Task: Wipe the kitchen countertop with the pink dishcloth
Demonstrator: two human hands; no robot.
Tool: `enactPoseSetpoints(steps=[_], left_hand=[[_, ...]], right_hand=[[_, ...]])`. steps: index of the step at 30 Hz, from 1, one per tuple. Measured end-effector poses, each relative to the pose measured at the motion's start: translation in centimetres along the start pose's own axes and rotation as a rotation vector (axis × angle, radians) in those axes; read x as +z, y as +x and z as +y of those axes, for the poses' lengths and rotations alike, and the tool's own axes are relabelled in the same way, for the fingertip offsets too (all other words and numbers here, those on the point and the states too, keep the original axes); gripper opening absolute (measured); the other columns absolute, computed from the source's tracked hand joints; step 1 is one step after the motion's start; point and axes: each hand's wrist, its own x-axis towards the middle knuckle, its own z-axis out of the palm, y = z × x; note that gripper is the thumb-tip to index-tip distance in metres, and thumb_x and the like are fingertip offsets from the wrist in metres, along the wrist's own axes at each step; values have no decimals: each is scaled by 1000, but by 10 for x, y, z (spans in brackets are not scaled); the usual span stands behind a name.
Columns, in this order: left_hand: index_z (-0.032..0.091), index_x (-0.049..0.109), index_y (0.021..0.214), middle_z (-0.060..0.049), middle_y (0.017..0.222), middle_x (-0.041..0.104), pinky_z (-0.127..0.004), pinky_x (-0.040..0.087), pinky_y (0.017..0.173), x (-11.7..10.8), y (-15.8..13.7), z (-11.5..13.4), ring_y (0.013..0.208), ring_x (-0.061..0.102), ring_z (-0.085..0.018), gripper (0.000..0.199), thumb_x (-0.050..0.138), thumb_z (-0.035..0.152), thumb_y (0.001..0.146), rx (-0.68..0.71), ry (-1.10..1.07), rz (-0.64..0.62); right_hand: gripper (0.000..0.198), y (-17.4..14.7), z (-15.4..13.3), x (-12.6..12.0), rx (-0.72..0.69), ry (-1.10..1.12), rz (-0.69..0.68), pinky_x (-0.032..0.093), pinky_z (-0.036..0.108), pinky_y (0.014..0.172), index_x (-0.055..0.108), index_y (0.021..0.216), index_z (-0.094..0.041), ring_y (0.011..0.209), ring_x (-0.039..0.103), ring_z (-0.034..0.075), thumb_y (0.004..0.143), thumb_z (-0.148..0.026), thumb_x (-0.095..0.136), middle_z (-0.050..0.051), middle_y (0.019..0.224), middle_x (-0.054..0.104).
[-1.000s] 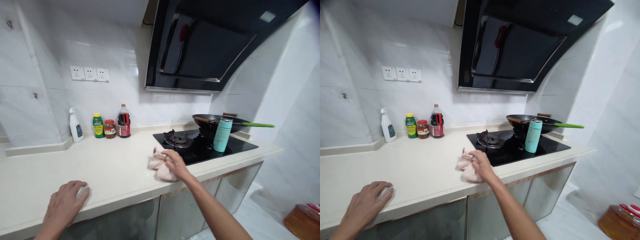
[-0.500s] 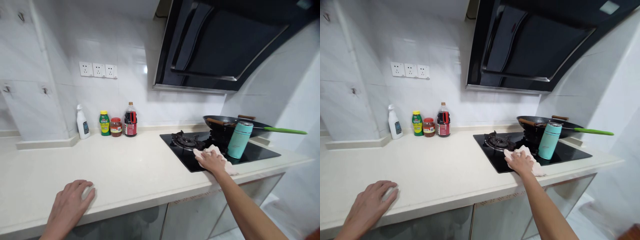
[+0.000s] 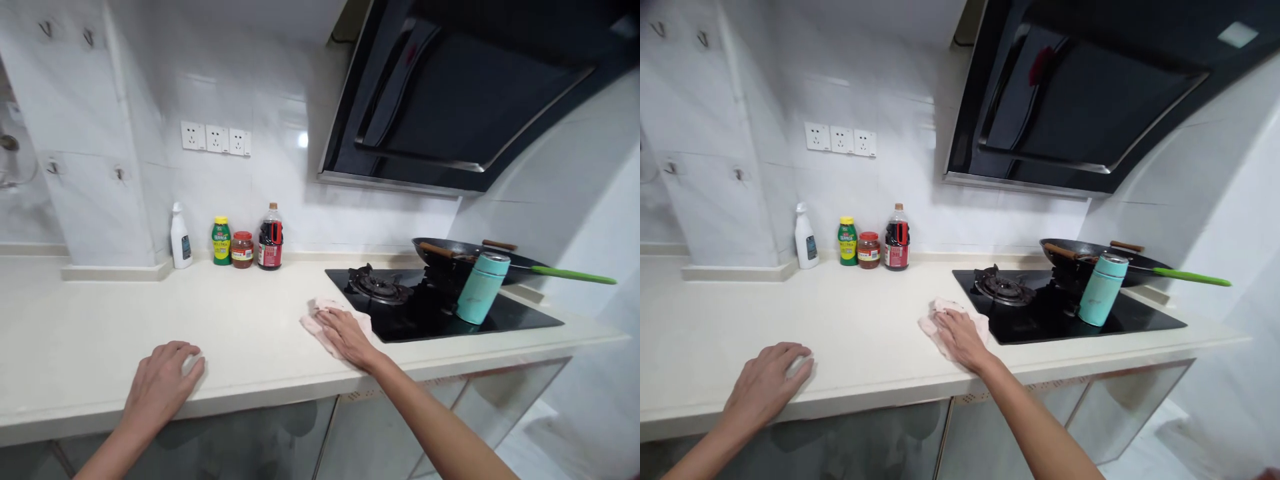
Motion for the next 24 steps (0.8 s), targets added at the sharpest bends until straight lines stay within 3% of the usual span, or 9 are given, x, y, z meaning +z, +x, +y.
enactPoseSetpoints(steps=[3,6,9,12,17,24], left_hand=[[23,74,109,-11,125,70,-41,43,97,0,0,-4,121,59,-29,41,41,40,92,26,-13,-12],[25,75,109,-11,129,68,-40,44,98,-2,1,-19,120,60,-28,39,44,41,93,127,-41,-61],[26,74,111,-10,131,68,-39,45,100,-12,2,-52,121,60,-26,37,45,42,94,226,-47,-95],[26,74,116,-9,128,69,-39,45,103,-25,1,-97,122,59,-28,37,49,44,94,227,23,-86],[30,72,123,-6,134,68,-39,44,104,-32,-4,-156,125,58,-28,39,52,52,97,311,93,-84],[37,66,134,-2,138,66,-34,46,103,-12,-7,-177,124,61,-25,45,60,55,93,421,82,62]], right_hand=[[52,-25,-6,-15,-11,92,26,45,44,103,47,150,-24,119,54,26,101,-39,43,12,137,58],[53,-55,6,-31,102,-29,12,47,47,97,55,144,-27,111,57,30,96,-46,50,14,129,59],[53,-78,22,-39,222,-307,-37,45,51,89,59,141,-37,100,58,34,92,-56,53,13,118,63],[58,-84,31,-33,214,-439,-54,44,52,87,57,144,-38,94,57,35,92,-63,50,15,115,64],[64,-46,40,-6,182,-434,-117,42,51,93,47,154,-29,103,57,36,98,-60,40,18,127,61],[64,69,63,35,417,-493,-275,35,50,103,33,160,-27,120,55,38,103,-54,37,20,139,55]])
